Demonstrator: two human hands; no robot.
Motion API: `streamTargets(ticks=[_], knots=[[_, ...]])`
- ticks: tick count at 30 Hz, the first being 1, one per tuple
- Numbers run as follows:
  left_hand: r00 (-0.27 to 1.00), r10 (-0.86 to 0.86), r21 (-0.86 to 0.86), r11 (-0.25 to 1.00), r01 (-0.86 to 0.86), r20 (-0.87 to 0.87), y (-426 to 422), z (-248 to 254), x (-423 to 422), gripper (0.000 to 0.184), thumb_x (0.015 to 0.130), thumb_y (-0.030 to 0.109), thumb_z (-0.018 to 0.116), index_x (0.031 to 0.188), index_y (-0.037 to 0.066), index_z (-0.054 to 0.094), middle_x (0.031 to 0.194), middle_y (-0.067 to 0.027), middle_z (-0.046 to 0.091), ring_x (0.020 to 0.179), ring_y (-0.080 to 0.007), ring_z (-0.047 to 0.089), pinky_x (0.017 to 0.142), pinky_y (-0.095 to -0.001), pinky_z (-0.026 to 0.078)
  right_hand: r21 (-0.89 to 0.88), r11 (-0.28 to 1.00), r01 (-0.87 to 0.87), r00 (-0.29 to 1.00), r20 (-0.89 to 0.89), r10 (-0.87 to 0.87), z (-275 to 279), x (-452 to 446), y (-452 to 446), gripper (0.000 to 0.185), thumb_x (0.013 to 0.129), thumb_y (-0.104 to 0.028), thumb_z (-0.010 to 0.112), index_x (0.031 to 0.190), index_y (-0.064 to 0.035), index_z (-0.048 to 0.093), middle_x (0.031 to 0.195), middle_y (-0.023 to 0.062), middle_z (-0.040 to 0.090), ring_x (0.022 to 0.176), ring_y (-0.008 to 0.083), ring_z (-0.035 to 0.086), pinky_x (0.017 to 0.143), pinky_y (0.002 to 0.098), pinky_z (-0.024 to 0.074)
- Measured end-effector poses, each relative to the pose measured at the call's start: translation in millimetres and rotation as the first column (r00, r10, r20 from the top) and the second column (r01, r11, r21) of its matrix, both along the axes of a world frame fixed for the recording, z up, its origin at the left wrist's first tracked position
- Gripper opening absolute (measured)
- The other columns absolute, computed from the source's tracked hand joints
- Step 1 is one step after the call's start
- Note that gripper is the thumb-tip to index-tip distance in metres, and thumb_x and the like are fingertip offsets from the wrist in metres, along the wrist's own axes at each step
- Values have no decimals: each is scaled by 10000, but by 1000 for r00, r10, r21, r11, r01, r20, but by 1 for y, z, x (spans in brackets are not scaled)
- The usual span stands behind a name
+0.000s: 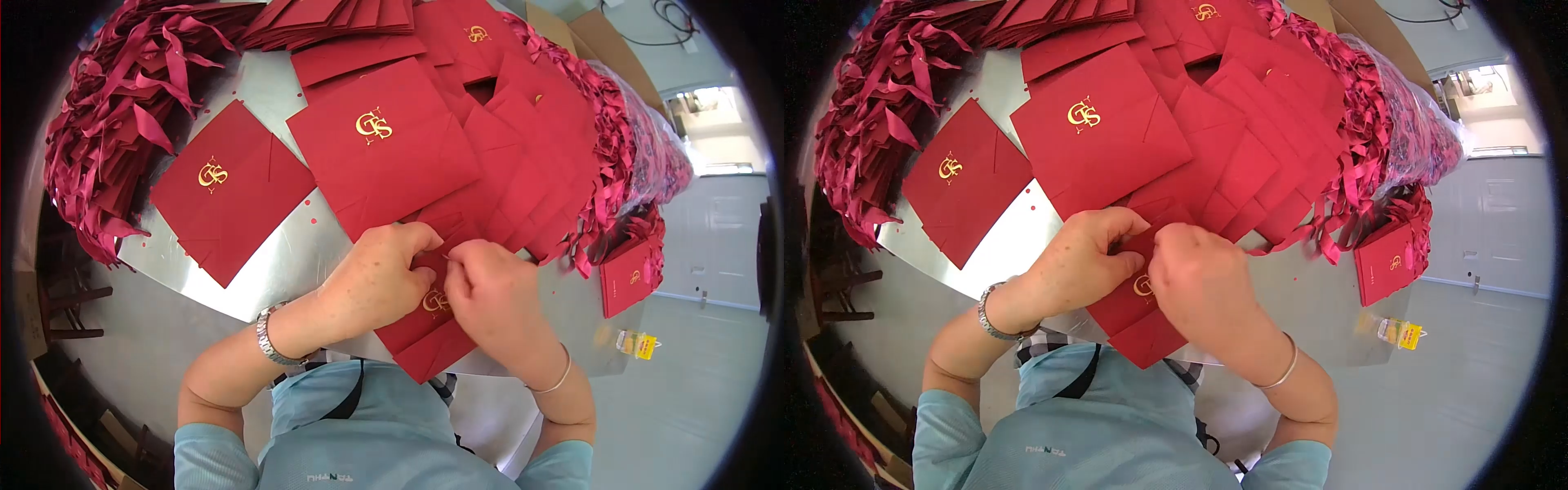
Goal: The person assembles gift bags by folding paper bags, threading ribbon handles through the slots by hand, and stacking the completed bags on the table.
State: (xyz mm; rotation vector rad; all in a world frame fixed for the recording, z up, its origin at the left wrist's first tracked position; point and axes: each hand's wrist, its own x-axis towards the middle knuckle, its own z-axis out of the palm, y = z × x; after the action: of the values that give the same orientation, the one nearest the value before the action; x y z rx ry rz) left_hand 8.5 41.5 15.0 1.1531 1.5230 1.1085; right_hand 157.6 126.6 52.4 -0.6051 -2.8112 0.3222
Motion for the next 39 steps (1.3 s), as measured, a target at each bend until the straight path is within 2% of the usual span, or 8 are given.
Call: streamTargets(ticks=[1,5,16,25,28,32,34,39], knots=[[1000,1,-37,999,0,18,0,2,0,265,788,19,591,1037,-55,642,931,-238,670,874,-347,660,784,-380,517,-173,982,76,992,-82,-91,2,0,1,109,761,-43,649,749,-21,543,681,132,595,617,308,611,551,400,486],[994,26,-75,997,-18,102,-1,2,-1,264,795,7,590,1045,-59,640,936,-228,675,876,-312,667,790,-360,515,-88,992,90,996,25,-88,10,12,1,61,784,-15,635,779,-6,575,708,142,633,651,319,636,573,414,508],[937,38,-98,995,-4,348,0,-5,0,283,806,-39,572,1076,-39,656,900,-151,694,841,-186,651,784,-314,509,-152,980,128,976,-154,-152,5,11,-5,91,796,-75,713,813,-35,633,755,117,660,640,298,632,573,375,499],[986,96,10,995,-99,138,-2,-9,6,287,806,-15,554,1077,-37,647,962,-219,673,906,-340,656,806,-371,512,5,991,130,990,-58,-130,-2,-7,-3,138,815,-66,678,781,-35,548,668,123,593,595,314,605,536,402,491],[995,96,54,994,-96,5,-4,-6,8,302,811,-58,604,1110,-35,639,1014,-159,684,923,-198,656,801,-308,513,-4,993,116,993,14,-116,1,-11,-3,149,822,-73,672,761,-40,541,664,131,590,591,317,606,517,402,485],[993,106,78,991,-109,52,-5,-3,8,319,802,-69,601,1118,-36,634,995,-169,681,906,-234,665,790,-308,517,-7,998,66,998,-22,-66,2,-13,1,119,828,-67,667,861,-24,561,686,140,609,598,313,618,514,400,480],[983,159,186,967,-173,89,-5,-4,10,287,783,-25,572,1063,-24,636,936,-235,658,883,-398,636,760,-418,520,-358,909,213,970,-34,-241,12,-14,1,202,837,-67,662,994,-6,552,720,150,630,630,311,636,520,403,479],[997,45,124,991,-54,70,-4,9,5,272,821,19,597,1085,-37,629,901,-202,672,821,-296,664,722,-362,524,-429,900,81,993,-40,-109,5,-3,16,280,817,-51,687,1044,-32,525,687,129,618,618,313,635,547,389,491]])
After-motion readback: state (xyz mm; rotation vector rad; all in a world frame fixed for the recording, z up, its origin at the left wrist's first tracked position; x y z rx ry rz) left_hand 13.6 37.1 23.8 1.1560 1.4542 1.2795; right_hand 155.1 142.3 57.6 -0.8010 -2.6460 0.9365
